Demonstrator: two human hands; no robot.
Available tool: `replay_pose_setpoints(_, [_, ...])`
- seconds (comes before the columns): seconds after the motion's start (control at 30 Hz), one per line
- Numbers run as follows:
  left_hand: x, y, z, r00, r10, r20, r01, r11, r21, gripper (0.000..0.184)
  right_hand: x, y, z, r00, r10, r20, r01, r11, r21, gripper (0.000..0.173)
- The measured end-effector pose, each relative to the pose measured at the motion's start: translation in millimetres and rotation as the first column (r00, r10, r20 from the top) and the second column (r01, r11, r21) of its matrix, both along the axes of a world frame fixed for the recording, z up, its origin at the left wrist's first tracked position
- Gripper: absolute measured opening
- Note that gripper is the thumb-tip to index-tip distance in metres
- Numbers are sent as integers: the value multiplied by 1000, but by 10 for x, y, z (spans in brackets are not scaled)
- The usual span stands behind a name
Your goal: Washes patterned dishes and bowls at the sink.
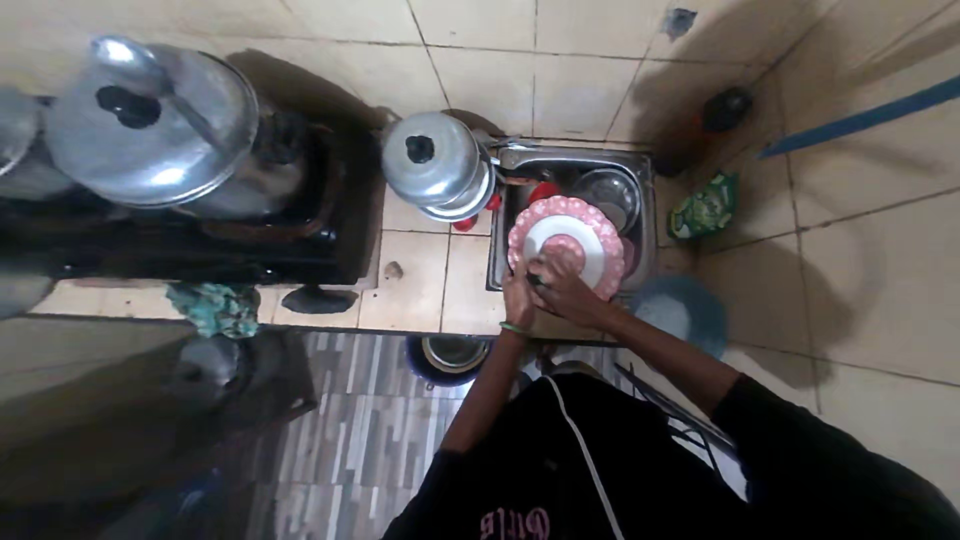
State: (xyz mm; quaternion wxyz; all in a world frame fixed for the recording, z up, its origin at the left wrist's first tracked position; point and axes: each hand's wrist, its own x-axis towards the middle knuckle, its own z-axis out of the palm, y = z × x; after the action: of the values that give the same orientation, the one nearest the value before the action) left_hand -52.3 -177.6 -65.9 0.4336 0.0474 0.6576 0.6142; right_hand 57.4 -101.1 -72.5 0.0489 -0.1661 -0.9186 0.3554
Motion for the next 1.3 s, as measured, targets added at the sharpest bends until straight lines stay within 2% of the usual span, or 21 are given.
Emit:
replay_pose_setpoints(0.1, [-128,-136,-25,1000,3,9,-3,999,38,43,268,281,-130,997,21,80,-33,988,149,40])
replay_pose_setpoints(0.13, [-107,-150,-32,1000,1,7,-1,1000,29,40,302,403,-224,998,-43,43,31,967,251,44])
replay_pose_setpoints(0.2, [-15,-158,-39,999,-30,22,30,1000,-1,36,167,562,-260,980,-190,63,159,930,331,55])
replay_pose_setpoints(0.27, [79,-120,-36,997,-63,42,62,998,9,35,-111,508,-200,976,-217,33,196,929,313,58])
replay_pose_setpoints(0.37, [63,-117,-11,998,-46,46,45,998,33,39,-224,104,-134,995,-9,-96,33,967,252,51])
replay_pose_setpoints(0.4, [19,-140,-35,999,-28,23,27,999,35,40,-159,35,-138,994,78,-74,-57,967,248,47])
replay_pose_setpoints(0.47, [-99,-230,-53,999,-46,-25,47,998,42,43,27,87,-134,983,157,99,-172,971,166,46])
replay_pose_setpoints(0.53, [-143,-272,-67,998,-57,-41,59,997,54,44,225,372,-262,982,83,168,-114,977,182,45])
replay_pose_setpoints(0.6, [-48,-268,-103,997,-79,-2,79,995,69,39,218,597,-380,989,-93,116,59,962,266,55])
replay_pose_setpoints(0.63, [21,-241,-117,996,-88,33,85,993,76,37,107,604,-302,986,-141,94,109,952,284,59])
replay_pose_setpoints(0.7, [116,-148,-96,993,-96,72,90,992,87,37,-149,449,-111,992,-117,-44,125,964,236,65])
replay_pose_setpoints(0.77, [80,-148,-24,993,-111,25,110,992,61,42,-223,203,-46,986,-3,-168,21,994,108,65])
replay_pose_setpoints(0.8, [19,-161,-11,995,-101,-7,101,994,43,44,-182,150,-56,985,72,-158,-63,996,59,65])
replay_pose_setpoints(0.87, [-103,-172,-69,999,-42,-32,44,998,43,43,-4,241,-131,981,192,-13,-191,981,21,54])
replay_pose_setpoints(0.93, [-150,-213,-130,999,-39,-8,39,997,72,43,178,545,-346,989,133,71,-142,980,139,49])
replay_pose_setpoints(1.0, [-53,-219,-149,996,-90,-5,90,993,73,40,157,760,-521,998,-51,29,41,961,274,54])
replay_pose_setpoints(1.07, [58,-168,-136,990,-136,36,133,987,85,38,-62,614,-343,990,-121,-69,133,966,220,55])
replay_pose_setpoints(1.17, [51,-148,-79,992,-122,30,122,992,29,40,-168,182,-71,982,-31,-187,12,995,-103,48])
replay_pose_setpoints(1.23, [-58,-219,-84,994,-106,3,106,994,3,43,12,210,-70,999,33,-16,-37,950,-311,51])
replay_pose_setpoints(1.27, [-102,-252,-112,995,-96,-18,97,995,11,41,129,312,-153,999,20,47,-4,947,-322,50])
replay_pose_setpoints(1.3, [-135,-275,-142,995,-93,-26,93,995,31,40,224,442,-300,998,-48,46,59,964,-258,48])
